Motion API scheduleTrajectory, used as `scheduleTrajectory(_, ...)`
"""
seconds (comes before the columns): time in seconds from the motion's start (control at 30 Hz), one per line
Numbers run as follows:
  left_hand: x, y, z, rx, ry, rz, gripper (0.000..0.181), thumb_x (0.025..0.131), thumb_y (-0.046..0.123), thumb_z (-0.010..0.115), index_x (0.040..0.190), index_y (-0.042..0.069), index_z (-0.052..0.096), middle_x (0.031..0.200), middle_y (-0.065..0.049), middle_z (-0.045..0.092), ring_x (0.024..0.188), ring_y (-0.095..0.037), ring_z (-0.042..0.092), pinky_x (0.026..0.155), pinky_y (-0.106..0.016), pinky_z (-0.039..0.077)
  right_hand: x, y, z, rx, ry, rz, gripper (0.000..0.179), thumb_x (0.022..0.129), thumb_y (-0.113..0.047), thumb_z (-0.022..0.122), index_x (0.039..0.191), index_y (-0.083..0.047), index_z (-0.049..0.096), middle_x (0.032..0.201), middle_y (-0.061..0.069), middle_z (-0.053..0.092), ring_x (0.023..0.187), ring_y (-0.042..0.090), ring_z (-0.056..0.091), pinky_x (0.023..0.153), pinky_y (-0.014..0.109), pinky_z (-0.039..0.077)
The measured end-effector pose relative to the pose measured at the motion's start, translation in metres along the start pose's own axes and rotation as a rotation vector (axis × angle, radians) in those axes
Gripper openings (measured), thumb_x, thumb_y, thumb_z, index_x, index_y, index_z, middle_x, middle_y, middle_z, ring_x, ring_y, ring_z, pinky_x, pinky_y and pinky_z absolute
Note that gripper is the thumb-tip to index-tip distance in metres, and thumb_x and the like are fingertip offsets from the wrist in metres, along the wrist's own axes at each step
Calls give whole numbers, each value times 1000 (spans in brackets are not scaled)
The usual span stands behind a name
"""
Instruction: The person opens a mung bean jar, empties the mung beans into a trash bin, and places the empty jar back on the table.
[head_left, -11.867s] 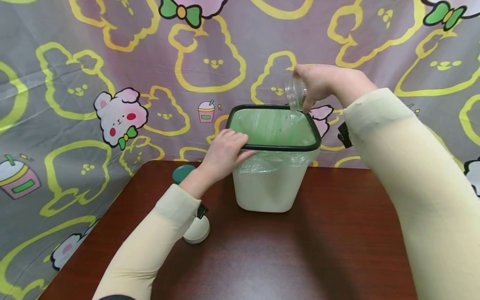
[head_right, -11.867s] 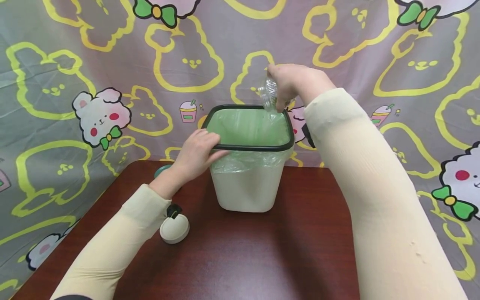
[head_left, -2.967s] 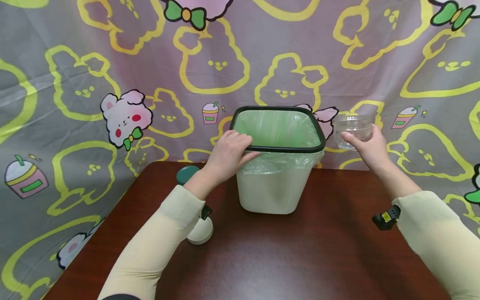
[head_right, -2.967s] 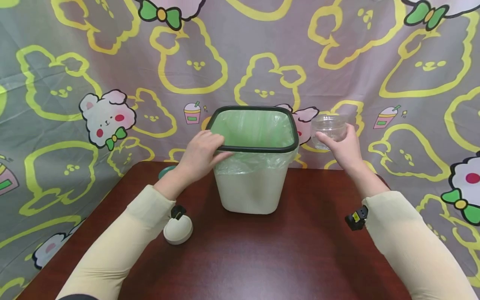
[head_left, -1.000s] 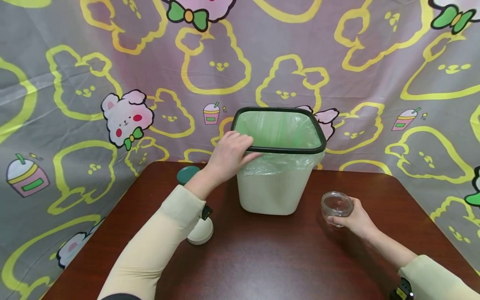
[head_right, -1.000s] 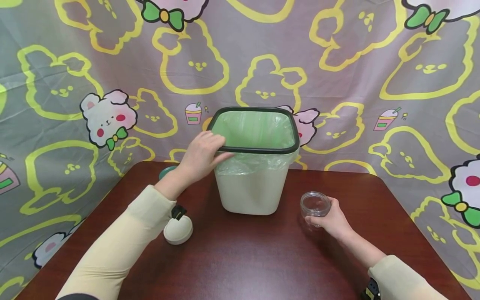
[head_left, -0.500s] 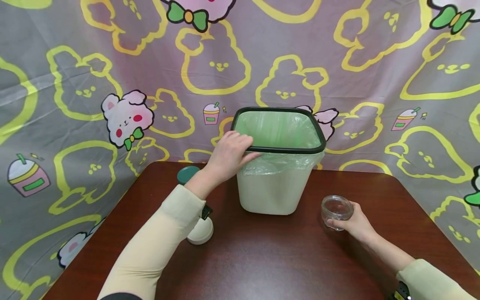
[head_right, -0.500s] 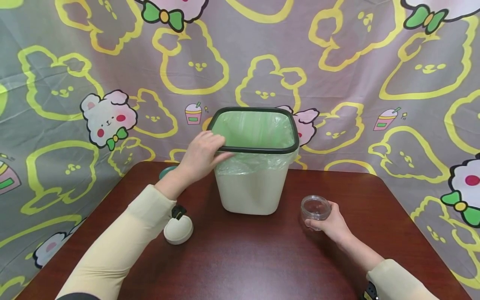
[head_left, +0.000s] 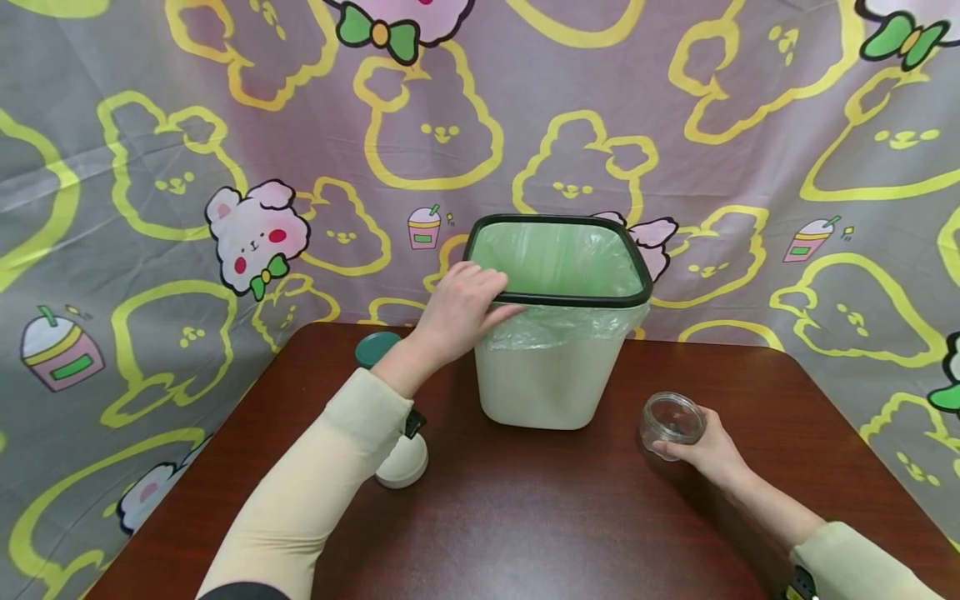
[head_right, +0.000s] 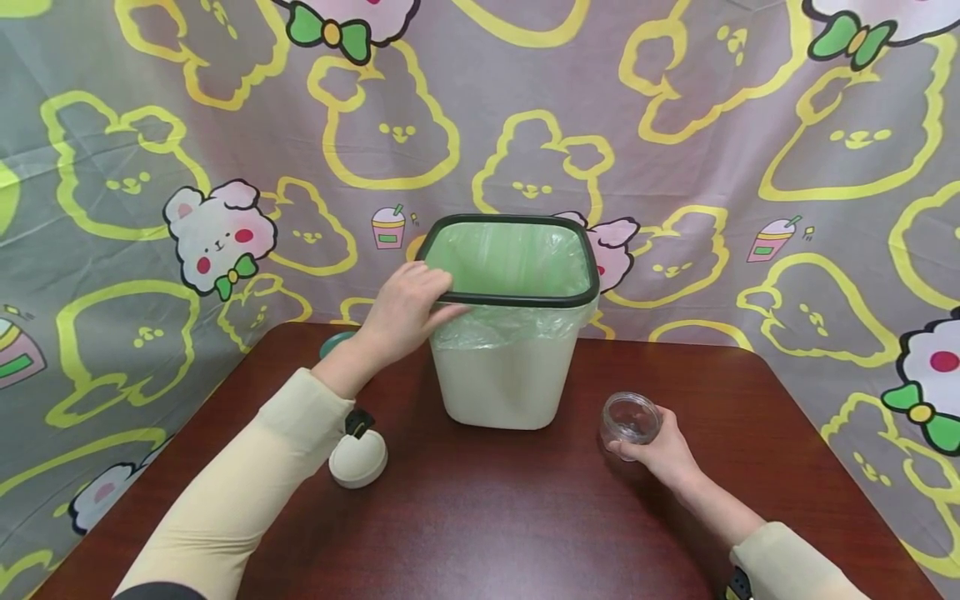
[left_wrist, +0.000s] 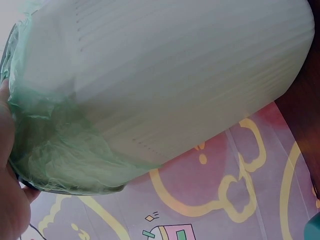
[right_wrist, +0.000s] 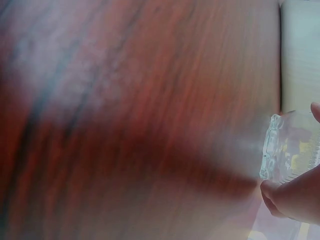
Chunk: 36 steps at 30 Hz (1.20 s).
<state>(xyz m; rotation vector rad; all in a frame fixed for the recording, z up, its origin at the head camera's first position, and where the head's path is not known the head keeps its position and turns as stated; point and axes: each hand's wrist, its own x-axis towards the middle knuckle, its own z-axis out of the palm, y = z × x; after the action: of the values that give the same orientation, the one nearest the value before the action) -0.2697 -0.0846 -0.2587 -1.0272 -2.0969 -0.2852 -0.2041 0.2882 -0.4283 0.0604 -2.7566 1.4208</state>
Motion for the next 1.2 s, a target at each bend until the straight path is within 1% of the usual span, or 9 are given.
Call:
scheduleTrajectory(0.27, 0, 0, 0, -2, -3, -3, 41, 90, 30, 71, 71, 9, 41, 61, 0, 37, 61, -20, 42, 82, -37, 41, -2, 2, 1, 18, -1, -2, 91, 79, -17, 81, 137, 16, 19, 131, 38, 42, 121, 49, 42, 96, 53, 32)
scheduleTrajectory(0.43, 1, 0, 0, -1, -2, -6, 42, 89, 30, 72, 71, 9, 41, 61, 0, 37, 61, -20, 41, 82, -37, 41, -1, 3, 1, -7, 4, -49, 84, 80, -16, 81, 136, 14, 25, 130, 34, 45, 117, 45, 49, 90, 35, 38)
scheduleTrajectory(0.5, 1, 0, 0, -2, 0, -6, 42, 89, 30, 72, 70, 9, 41, 61, 0, 37, 61, -20, 41, 82, -37, 41, 0, 3, 1, -11, 2, -64, 82, 80, -16, 81, 136, 12, 28, 129, 33, 47, 116, 44, 51, 88, 32, 39)
scheduleTrajectory(0.57, 1, 0, 0, -3, 2, -5, 42, 89, 30, 72, 70, 9, 41, 61, 0, 37, 61, -20, 41, 82, -37, 41, 0, 3, 0, -12, -4, -58, 83, 80, -16, 81, 137, 13, 27, 130, 33, 45, 116, 45, 49, 90, 36, 40)
scheduleTrajectory(0.7, 0, 0, 1, -5, 4, -9, 41, 89, 30, 72, 71, 9, 41, 61, 0, 38, 62, -21, 42, 83, -37, 41, -2, 1, -2, -1, -27, 1, 94, 81, -21, 80, 140, 15, 17, 134, 37, 37, 121, 49, 40, 95, 55, 33)
scheduleTrajectory(0.83, -1, -1, 1, -7, 14, -15, 42, 88, 30, 73, 70, 9, 41, 61, 0, 38, 62, -21, 43, 85, -37, 41, -3, -3, -6, -13, -35, 16, 100, 80, -24, 81, 142, 15, 12, 135, 38, 34, 122, 51, 37, 96, 59, 30)
scheduleTrajectory(0.93, -1, -1, 1, -14, 20, -11, 42, 88, 29, 73, 70, 9, 41, 61, 0, 38, 62, -21, 42, 84, -37, 41, -4, -5, -9, -49, -26, -18, 100, 79, -23, 81, 142, 15, 13, 133, 38, 34, 119, 50, 39, 93, 58, 34)
scheduleTrajectory(1.13, -1, 0, 1, -16, 15, -10, 41, 89, 30, 72, 71, 9, 41, 61, 0, 38, 62, -20, 41, 84, -37, 41, -3, -7, -17, -103, -7, -83, 98, 80, -21, 81, 143, 12, 14, 135, 38, 34, 118, 50, 43, 85, 45, 42)
scheduleTrajectory(1.2, -1, 0, 1, -18, 13, -12, 41, 89, 29, 73, 71, 9, 42, 62, 0, 38, 62, -20, 41, 85, -37, 41, -3, -9, -20, -101, -9, -95, 97, 80, -20, 80, 143, 11, 14, 136, 39, 32, 120, 51, 42, 85, 47, 44)
